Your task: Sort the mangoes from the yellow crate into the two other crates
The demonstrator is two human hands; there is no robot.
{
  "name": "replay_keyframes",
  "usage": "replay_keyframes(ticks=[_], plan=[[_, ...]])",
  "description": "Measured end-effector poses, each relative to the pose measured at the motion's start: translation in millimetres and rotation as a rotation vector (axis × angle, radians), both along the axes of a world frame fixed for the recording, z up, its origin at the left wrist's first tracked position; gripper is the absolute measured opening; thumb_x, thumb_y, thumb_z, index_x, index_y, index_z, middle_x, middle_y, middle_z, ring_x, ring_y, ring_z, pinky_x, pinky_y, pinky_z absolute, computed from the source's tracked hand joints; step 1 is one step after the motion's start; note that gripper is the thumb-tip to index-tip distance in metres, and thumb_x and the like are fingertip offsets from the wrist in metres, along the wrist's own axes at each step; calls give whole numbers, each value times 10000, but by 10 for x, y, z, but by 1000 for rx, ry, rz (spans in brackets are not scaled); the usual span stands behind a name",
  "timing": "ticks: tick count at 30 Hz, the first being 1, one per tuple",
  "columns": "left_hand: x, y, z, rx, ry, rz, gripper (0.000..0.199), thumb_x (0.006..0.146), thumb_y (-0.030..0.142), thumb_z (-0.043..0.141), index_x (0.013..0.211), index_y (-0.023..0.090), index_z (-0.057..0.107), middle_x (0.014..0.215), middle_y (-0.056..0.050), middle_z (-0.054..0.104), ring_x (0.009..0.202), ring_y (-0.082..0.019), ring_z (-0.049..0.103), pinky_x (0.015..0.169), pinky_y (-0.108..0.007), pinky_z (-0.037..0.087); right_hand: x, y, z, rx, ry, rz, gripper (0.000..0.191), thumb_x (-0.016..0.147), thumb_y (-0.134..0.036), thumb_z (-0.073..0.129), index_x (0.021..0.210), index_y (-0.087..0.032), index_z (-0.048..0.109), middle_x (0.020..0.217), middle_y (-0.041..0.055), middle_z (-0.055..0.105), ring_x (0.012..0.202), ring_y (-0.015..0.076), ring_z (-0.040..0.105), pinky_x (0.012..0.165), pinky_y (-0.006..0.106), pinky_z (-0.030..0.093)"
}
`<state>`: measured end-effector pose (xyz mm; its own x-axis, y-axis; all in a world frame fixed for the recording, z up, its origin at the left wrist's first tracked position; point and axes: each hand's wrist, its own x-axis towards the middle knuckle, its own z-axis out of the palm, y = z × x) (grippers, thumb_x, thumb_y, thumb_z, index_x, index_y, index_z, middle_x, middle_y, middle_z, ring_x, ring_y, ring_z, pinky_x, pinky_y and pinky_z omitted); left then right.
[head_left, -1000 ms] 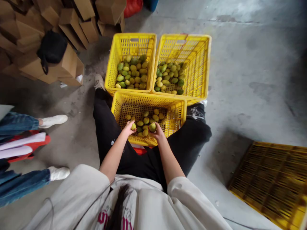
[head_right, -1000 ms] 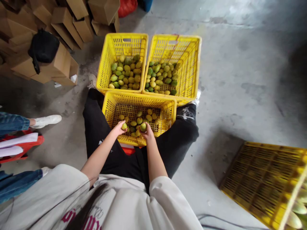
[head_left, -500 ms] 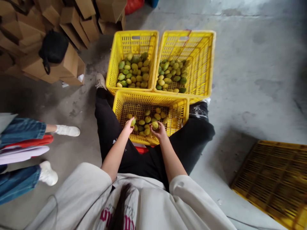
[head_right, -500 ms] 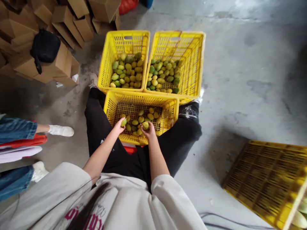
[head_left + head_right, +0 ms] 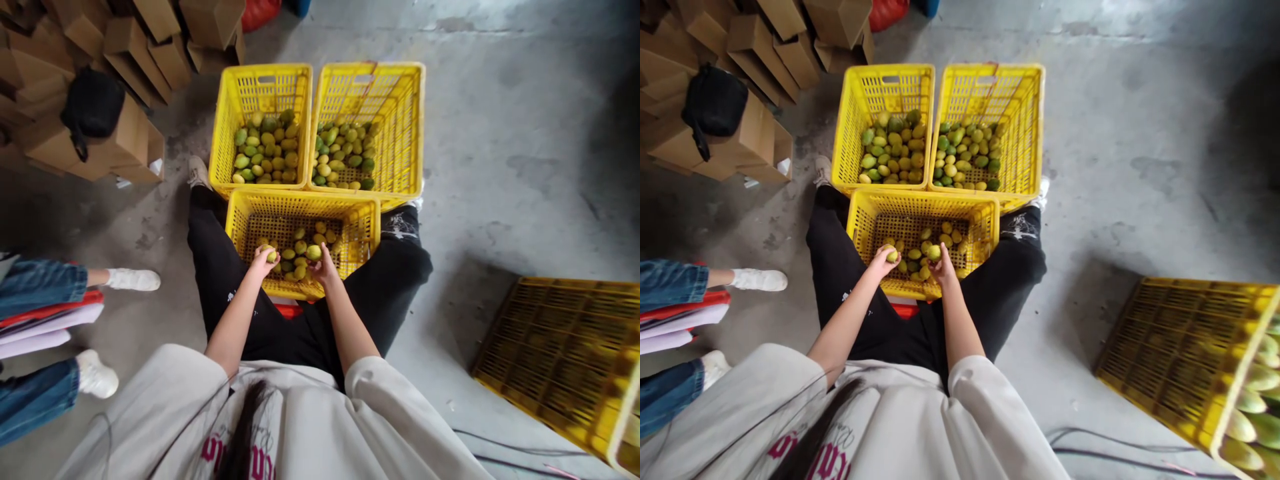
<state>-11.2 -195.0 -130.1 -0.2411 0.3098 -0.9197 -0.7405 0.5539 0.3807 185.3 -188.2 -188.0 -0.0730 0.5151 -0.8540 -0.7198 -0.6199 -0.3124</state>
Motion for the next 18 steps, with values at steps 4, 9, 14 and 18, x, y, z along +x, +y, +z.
replay_keyframes(ticks=[4,9,14,18], plan=[[21,3,27,-42,-61,-134,140,1091,209,755,1026,252,638,836,8,657,618,-155,650,532,-202,394,-1,25,107,-166,23,68,298,1133,-507,744,978,-266,664,709,-6,717,496,143,547,370,166,339],[4,27,34,-8,-24,-118,172,1179,308,740,1030,221,738,861,-22,734,604,-136,675,517,-199,377,2,41,210,-244,101,2,192,1115,-419,624,1046,-250,682,780,47,729,615,189,664,416,168,434],[-19,15,-33,-60,65,-83,429,952,357,1099,899,196,705,760,2,693,583,-78,608,530,-149,395,-19,34,262,-223,93,-70,135,1062,-377,744,1038,-286,647,882,39,736,808,225,792,494,178,540],[-31,-14,-105,-5,118,-71,572,784,429,1212,881,201,696,737,33,675,557,-45,554,519,-142,302,-73,48,250,-137,17,-66,246,1013,-389,844,1015,-315,609,873,-10,734,817,226,790,564,231,634]])
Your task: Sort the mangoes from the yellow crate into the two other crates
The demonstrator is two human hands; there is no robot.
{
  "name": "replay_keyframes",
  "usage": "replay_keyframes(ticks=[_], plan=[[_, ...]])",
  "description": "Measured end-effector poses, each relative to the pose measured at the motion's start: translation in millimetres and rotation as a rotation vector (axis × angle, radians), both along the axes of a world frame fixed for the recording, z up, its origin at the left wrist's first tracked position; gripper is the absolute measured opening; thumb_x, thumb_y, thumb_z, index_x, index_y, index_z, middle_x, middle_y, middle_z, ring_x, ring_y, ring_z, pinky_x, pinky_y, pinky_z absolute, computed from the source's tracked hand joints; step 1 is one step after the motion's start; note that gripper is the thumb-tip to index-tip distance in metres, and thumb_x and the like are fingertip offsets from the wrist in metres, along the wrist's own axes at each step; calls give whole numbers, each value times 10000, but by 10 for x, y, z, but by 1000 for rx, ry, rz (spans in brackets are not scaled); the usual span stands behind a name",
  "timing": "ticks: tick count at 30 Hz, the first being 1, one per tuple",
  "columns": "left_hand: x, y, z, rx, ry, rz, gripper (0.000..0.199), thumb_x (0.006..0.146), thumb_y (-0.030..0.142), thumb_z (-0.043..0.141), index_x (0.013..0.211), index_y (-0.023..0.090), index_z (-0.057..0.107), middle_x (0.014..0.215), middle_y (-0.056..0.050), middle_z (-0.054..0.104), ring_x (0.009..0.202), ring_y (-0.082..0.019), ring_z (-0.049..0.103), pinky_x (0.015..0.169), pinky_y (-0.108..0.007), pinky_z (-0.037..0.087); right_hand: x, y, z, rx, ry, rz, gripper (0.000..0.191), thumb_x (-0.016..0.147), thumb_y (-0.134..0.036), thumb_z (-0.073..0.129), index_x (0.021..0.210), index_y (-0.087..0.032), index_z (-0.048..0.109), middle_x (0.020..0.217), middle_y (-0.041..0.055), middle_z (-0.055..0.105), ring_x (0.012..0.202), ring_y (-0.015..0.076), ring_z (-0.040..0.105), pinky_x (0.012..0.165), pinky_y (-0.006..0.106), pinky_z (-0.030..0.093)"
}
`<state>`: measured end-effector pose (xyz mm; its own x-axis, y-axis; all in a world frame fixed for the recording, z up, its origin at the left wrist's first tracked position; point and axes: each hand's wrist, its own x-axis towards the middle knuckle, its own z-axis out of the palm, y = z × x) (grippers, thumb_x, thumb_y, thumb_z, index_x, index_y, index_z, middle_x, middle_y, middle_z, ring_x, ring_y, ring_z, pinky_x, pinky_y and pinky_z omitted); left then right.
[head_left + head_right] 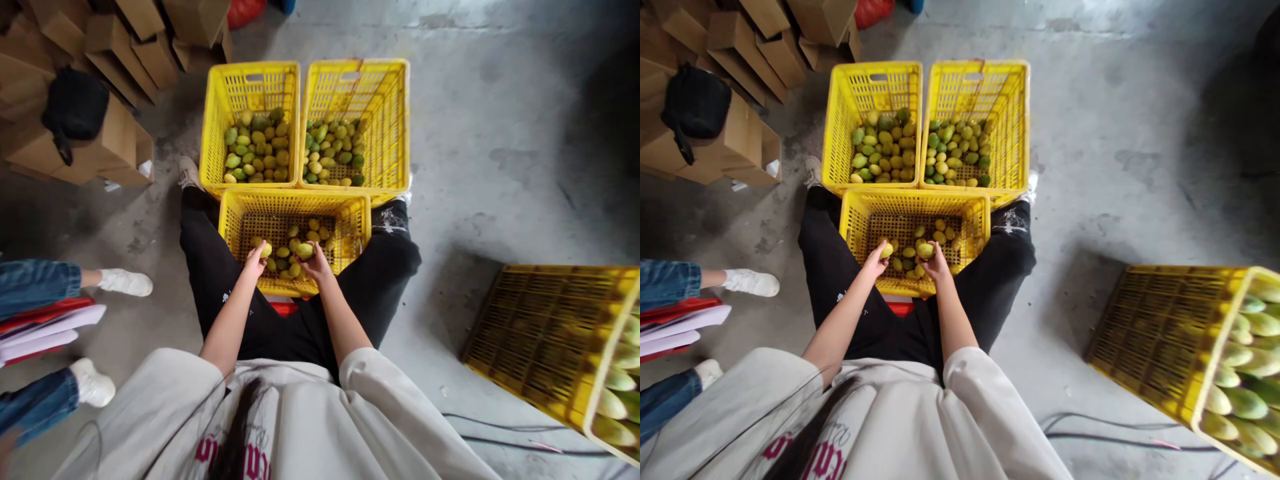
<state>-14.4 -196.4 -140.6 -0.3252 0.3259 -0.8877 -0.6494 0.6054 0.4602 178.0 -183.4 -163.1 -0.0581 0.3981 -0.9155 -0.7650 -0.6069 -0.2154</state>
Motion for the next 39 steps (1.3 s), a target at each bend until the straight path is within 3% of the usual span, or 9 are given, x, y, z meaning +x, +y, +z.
replay_keyframes(ticks=[4,9,12,16,23,26,29,34,39], plan=[[-20,-4,-25,-9,31,59,556,791,343,1183,895,218,651,758,62,664,567,-36,534,561,-148,310,-3,17,-66,-12,-58,-51,213,983,-286,830,1024,-317,623,852,-49,730,725,176,733,596,243,679],[-41,12,50,12,-173,93,224,1036,228,891,1000,247,671,835,15,701,656,-121,703,627,-190,527,57,29,-86,-23,-87,-178,143,983,-258,780,1020,-315,653,859,-34,731,703,154,712,578,192,658],[-25,24,95,18,-232,40,133,1118,276,776,1019,235,698,776,6,668,582,-124,649,501,-168,417,73,29,-40,14,-80,-192,103,975,-283,751,1051,-308,686,834,-51,722,648,143,684,533,183,597],[-1,33,102,17,-176,38,177,1090,268,869,1020,218,714,783,4,709,588,-107,664,509,-156,468,91,28,9,-5,-24,-165,79,939,-295,668,1018,-287,667,746,-43,705,586,162,654,469,203,491],[-21,69,158,30,-99,169,394,1028,274,1024,905,212,655,782,44,670,567,-42,528,519,-138,363,135,-1,-48,-14,-82,-146,234,892,-230,625,1101,-292,710,850,-26,770,728,199,791,618,243,566],[-2,83,234,18,-189,233,400,1113,373,948,902,218,646,802,20,668,627,-85,594,595,-164,502,105,7,-62,28,-21,-113,166,945,-284,644,1094,-270,714,829,4,771,697,224,765,598,271,547],[22,98,304,53,-271,253,308,1236,289,712,939,220,663,803,-17,680,715,-153,699,712,-247,660,74,28,-46,-17,29,-85,111,1063,-328,602,1064,-257,687,819,31,775,666,221,735,567,273,537],[27,95,324,77,-284,131,175,1194,152,674,1031,205,708,831,-26,723,646,-123,652,585,-186,529,70,6,-34,-73,15,24,155,1138,-316,600,1031,-252,693,875,47,816,703,209,739,590,263,528],[0,68,262,84,-287,32,237,1229,459,676,1128,260,756,875,-24,744,632,-148,640,572,-223,499,83,-31,-112,-111,36,88,174,1136,-389,614,1095,-252,714,899,57,783,711,220,739,588,267,539]])
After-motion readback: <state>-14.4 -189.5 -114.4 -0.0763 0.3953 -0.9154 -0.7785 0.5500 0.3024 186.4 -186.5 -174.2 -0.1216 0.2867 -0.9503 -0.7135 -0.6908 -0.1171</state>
